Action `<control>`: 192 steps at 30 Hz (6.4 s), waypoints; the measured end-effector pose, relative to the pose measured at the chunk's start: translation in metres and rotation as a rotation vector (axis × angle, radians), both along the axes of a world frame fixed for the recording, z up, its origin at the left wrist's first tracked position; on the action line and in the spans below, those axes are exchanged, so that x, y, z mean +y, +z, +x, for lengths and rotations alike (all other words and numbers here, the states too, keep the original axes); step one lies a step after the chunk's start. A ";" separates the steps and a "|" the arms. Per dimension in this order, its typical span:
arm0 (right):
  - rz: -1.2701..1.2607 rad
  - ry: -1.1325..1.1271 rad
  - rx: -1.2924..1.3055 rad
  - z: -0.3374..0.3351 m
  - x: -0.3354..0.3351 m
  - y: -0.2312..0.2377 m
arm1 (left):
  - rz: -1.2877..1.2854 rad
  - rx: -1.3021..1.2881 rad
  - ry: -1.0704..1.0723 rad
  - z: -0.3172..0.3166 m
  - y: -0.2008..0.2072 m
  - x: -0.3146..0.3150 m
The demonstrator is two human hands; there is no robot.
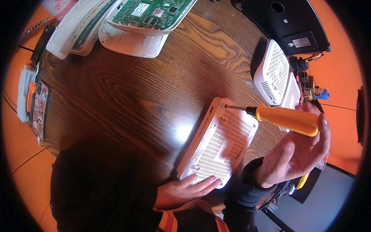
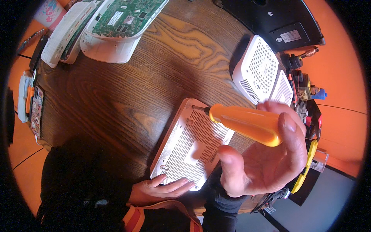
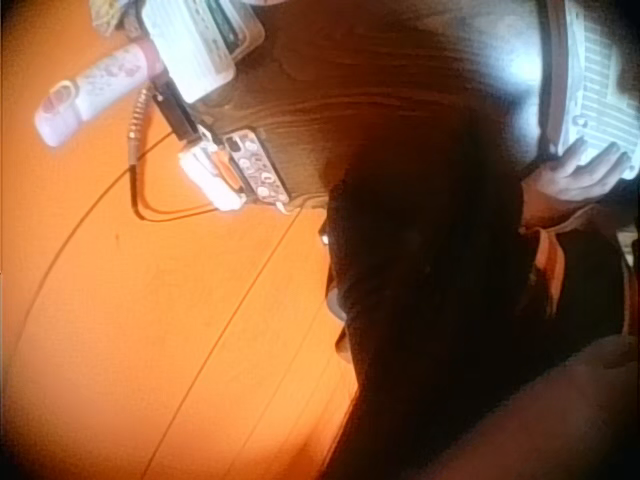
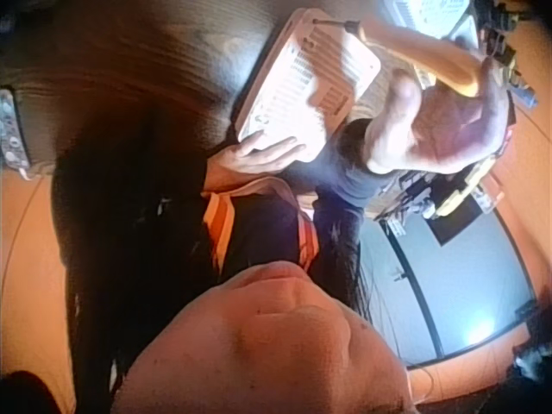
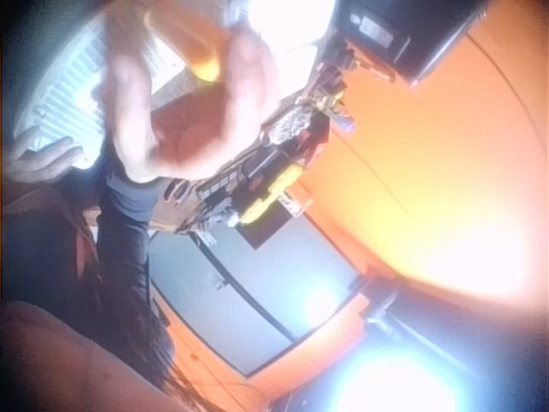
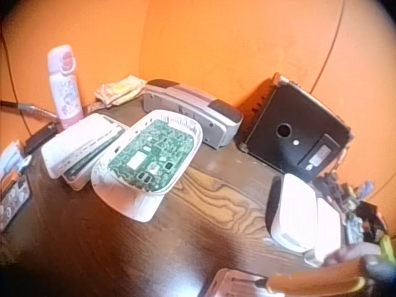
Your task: The person disassembles several white electronic devices on a wooden table using screwdrivers and pliers. They remove screws, pry open casings, and separate internal circuit boards from the housings, placing components on the table.
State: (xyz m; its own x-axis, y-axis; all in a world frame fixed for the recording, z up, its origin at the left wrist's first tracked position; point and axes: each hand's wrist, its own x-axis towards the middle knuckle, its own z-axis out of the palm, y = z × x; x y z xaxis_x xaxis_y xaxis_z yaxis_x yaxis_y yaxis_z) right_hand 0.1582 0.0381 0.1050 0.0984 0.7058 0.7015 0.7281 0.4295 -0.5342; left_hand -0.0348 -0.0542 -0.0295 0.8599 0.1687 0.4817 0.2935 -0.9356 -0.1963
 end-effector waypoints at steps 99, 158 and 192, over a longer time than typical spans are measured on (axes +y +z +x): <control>-0.004 -0.100 0.290 0.002 0.009 -0.004 | -0.013 0.063 -0.040 -0.004 0.005 0.002; 0.057 -0.476 -0.110 0.024 -0.044 -0.007 | 0.048 0.204 -0.032 -0.010 0.016 0.011; -0.129 -0.114 0.100 0.054 -0.038 -0.003 | -0.039 0.297 -0.068 -0.013 0.030 0.012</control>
